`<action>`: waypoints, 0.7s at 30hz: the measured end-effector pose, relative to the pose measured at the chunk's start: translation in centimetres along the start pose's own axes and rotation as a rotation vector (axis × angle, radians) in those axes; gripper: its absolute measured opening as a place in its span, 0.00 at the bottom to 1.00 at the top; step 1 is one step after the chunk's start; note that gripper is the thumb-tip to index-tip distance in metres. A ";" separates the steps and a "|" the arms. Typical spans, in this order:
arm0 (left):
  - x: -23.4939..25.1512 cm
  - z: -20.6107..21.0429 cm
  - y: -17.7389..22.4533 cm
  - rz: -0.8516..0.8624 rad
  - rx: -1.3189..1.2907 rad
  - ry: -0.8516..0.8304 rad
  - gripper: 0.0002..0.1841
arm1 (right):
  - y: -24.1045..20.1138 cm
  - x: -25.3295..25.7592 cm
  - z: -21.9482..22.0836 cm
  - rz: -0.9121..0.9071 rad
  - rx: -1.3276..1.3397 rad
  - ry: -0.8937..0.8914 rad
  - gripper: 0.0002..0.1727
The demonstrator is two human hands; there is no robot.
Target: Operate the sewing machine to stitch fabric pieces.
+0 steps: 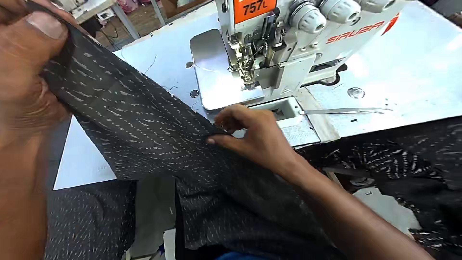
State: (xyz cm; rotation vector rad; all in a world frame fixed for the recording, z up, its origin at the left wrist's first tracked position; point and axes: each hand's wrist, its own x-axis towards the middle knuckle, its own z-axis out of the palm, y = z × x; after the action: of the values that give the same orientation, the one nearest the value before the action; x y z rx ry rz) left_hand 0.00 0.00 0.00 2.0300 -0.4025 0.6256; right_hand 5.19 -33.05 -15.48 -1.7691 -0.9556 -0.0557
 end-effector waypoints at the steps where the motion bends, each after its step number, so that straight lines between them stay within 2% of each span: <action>1: 0.0 0.0 0.1 -0.020 -0.004 0.005 0.07 | -0.2 0.2 0.3 0.004 0.071 -0.012 0.13; 3: 0.3 -0.1 0.2 -0.042 0.014 0.008 0.07 | -0.7 0.0 0.1 0.038 0.194 -0.042 0.08; 8: 2.9 2.1 -0.7 -0.019 0.103 -0.064 0.06 | -1.3 -1.3 -1.1 0.124 0.414 -0.082 0.06; 10: 4.2 3.6 -2.6 0.007 0.102 -0.125 0.04 | -1.8 -2.8 -1.5 0.159 0.474 -0.096 0.06; 14: 4.1 11.0 -5.9 0.008 0.133 -0.314 0.09 | -1.2 -9.6 -0.5 0.371 0.528 -0.106 0.09; 16: 3.3 14.3 -6.8 -0.022 0.108 -0.365 0.08 | -0.2 -12.6 0.4 0.489 0.548 -0.100 0.11; 18: 2.9 15.7 -7.0 -0.077 0.087 -0.311 0.08 | 0.2 -13.9 0.7 0.534 0.570 -0.091 0.11; 21: 2.3 15.8 -6.4 -0.121 0.262 -0.204 0.15 | 0.8 -13.9 0.4 0.583 0.553 -0.132 0.11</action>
State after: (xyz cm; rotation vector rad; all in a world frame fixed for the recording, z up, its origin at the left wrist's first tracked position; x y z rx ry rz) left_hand 9.37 -10.54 -9.85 2.3600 -0.3267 0.4153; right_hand -3.89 -40.77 -22.73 -1.4712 -0.4475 0.6440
